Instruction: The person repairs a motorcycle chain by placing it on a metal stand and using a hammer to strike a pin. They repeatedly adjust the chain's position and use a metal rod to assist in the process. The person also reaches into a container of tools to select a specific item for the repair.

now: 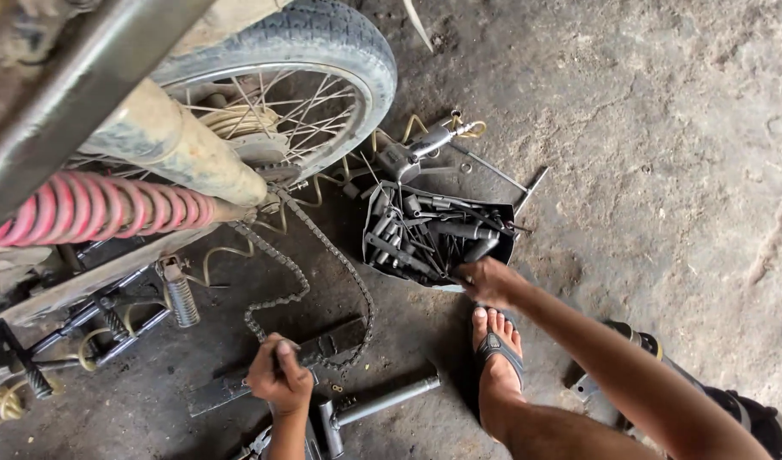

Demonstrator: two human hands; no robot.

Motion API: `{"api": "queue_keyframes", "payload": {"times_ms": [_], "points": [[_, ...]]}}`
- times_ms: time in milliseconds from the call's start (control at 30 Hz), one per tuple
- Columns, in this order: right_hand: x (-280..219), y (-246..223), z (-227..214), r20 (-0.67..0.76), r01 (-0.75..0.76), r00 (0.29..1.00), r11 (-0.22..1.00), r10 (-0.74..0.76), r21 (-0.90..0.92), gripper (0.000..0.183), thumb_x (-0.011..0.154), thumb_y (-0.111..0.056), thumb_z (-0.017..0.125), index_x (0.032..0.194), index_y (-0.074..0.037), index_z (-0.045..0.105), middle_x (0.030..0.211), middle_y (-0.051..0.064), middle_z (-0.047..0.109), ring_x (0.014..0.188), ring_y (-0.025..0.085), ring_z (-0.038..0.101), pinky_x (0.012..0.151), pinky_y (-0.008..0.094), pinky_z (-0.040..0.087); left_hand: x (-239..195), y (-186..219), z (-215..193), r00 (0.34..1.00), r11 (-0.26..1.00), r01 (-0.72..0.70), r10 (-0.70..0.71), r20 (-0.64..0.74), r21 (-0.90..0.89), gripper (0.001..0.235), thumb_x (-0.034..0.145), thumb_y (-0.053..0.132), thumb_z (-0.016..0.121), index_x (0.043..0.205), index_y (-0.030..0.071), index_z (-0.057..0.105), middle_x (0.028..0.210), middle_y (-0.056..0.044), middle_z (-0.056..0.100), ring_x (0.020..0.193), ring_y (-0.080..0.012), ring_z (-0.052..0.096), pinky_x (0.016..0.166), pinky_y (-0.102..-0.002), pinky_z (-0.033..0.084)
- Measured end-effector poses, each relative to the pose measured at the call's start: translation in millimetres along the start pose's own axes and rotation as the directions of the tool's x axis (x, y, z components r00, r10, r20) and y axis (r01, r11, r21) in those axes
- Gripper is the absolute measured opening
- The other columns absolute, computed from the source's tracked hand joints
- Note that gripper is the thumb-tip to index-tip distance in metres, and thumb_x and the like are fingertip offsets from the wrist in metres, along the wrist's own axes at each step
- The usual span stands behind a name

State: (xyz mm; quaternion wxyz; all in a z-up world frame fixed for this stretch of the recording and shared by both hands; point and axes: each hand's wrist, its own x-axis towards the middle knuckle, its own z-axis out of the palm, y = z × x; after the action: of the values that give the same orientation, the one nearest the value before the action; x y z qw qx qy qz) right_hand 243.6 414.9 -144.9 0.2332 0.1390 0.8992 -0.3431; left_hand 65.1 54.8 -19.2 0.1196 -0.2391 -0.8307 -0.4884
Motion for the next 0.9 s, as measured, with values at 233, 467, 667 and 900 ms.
{"api": "queue_keyframes", "payload": {"times_ms": [233, 467, 667, 900], "points": [[40.4, 48.2, -15.6, -0.098, 0.121, 0.974, 0.834, -0.205, -0.539, 0.028, 0.096, -0.027, 0.066, 0.123, -0.017, 0.066, 0.130, 0.007, 0.061, 0.111, 0.024, 0.062, 0.096, 0.039, 0.056, 1.0, 24.9, 37.3, 0.953, 0.909, -0.203, 0.269, 0.139, -0.364, 0.025, 0.096, 0.013, 0.056, 0.072, 0.011, 0.059, 0.057, 0.004, 0.053, 0.046, -0.0077, 0.037, 0.043, -0.024, 0.035], [47.8, 13.1, -9.4, -0.078, -0.059, 0.997, 0.714, 0.007, -0.698, 0.039, 0.098, -0.022, 0.063, 0.134, -0.009, 0.053, 0.105, 0.009, 0.056, 0.096, 0.025, 0.054, 0.088, 0.038, 0.047, 40.0, 73.4, 50.4, 0.934, 0.891, -0.136, 0.261, 0.243, -0.434, 0.015, 0.088, 0.000, 0.060, 0.074, 0.003, 0.061, 0.060, 0.003, 0.048, 0.051, -0.0089, 0.031, 0.049, -0.025, 0.028], [58.1, 10.6, 2.0, -0.007, 0.081, 0.988, 0.551, -0.154, -0.831, 0.066, 0.094, -0.011, 0.065, 0.152, 0.007, 0.039, 0.105, 0.015, 0.070, 0.086, 0.022, 0.066, 0.077, 0.029, 0.056, 47.5, 65.6, 63.8, 0.930, 0.894, -0.146, 0.270, 0.250, -0.423, 0.012, 0.090, -0.001, 0.060, 0.078, 0.001, 0.061, 0.063, -0.001, 0.056, 0.051, -0.0107, 0.038, 0.050, -0.025, 0.033], [67.6, 39.5, -35.7, 0.208, 0.301, 0.949, 0.483, -0.237, -0.822, 0.010, 0.095, -0.014, 0.074, 0.101, -0.012, 0.066, 0.097, 0.011, 0.070, 0.089, 0.024, 0.069, 0.092, 0.040, 0.061, 57.9, 59.4, 63.5, 0.927, 0.907, -0.143, 0.263, 0.269, -0.396, 0.014, 0.090, -0.001, 0.060, 0.076, 0.000, 0.060, 0.063, -0.002, 0.051, 0.052, -0.0132, 0.036, 0.050, -0.027, 0.032]]}}
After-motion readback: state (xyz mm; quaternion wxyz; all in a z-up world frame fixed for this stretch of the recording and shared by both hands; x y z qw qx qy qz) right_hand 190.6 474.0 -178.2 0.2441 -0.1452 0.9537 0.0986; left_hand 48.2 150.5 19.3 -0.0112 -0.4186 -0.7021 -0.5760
